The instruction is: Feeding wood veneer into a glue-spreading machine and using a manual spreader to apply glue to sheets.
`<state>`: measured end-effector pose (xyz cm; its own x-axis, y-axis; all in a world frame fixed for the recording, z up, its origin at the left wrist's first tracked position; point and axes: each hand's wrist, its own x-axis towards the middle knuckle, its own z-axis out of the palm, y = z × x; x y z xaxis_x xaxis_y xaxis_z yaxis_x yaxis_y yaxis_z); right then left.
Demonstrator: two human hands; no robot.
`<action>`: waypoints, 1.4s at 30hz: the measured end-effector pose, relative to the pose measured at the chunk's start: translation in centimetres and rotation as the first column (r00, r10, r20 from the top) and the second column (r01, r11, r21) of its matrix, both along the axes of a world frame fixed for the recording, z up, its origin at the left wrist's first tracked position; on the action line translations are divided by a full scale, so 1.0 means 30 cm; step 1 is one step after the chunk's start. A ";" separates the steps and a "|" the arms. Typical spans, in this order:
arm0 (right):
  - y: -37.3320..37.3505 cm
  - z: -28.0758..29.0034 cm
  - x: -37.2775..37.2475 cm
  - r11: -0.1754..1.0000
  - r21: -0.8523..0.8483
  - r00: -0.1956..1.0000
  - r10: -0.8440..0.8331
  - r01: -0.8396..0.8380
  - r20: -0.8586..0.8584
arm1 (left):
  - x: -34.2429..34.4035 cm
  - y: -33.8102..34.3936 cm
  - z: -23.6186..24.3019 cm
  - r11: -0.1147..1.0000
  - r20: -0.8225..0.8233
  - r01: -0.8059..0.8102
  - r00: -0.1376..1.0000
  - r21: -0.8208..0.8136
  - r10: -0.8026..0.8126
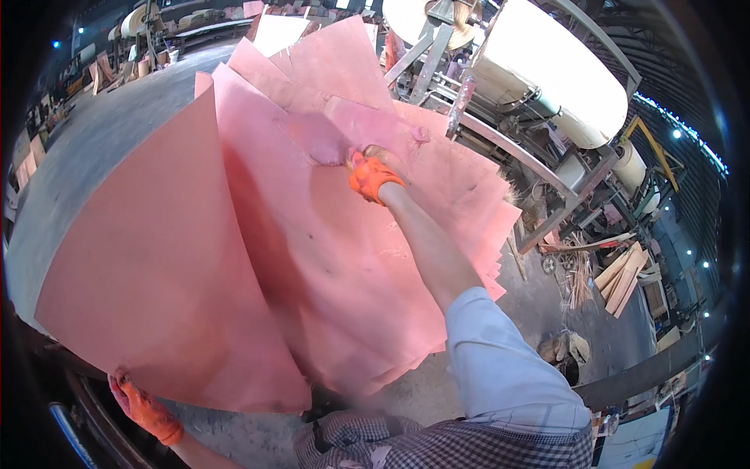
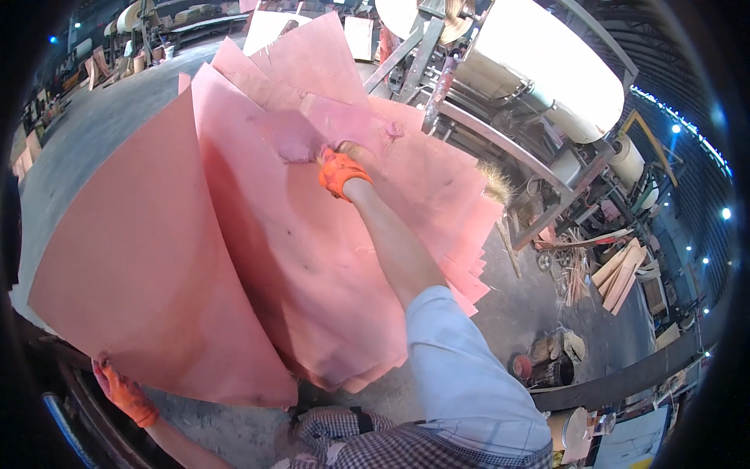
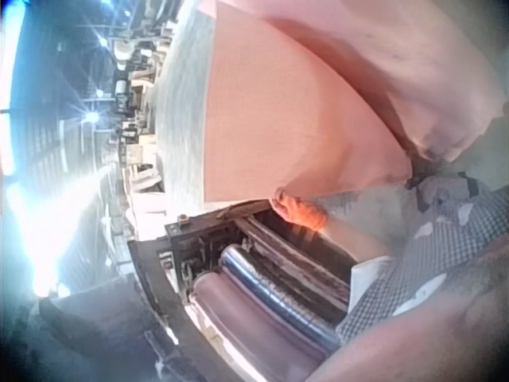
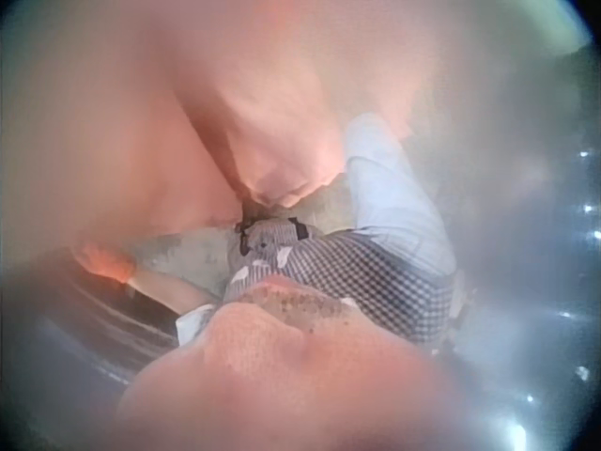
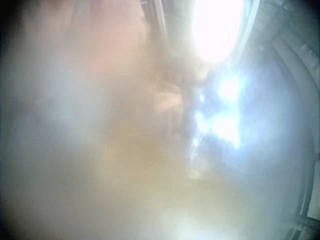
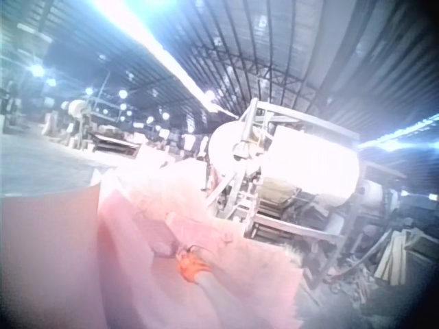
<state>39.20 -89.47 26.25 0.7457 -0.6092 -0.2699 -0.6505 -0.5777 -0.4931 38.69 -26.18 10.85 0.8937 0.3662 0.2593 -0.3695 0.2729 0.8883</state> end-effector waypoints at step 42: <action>0.060 -0.112 0.333 0.594 -0.579 0.824 0.319 -0.559 -0.469 | -0.162 -0.023 0.071 0.983 -0.068 -0.186 0.980 0.006 0.186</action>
<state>49.18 -87.68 22.89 0.9296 -0.3233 -0.1771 -0.2590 -0.9146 0.3104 33.83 -26.87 12.97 0.8257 0.5276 0.1997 -0.3521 0.2056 0.9131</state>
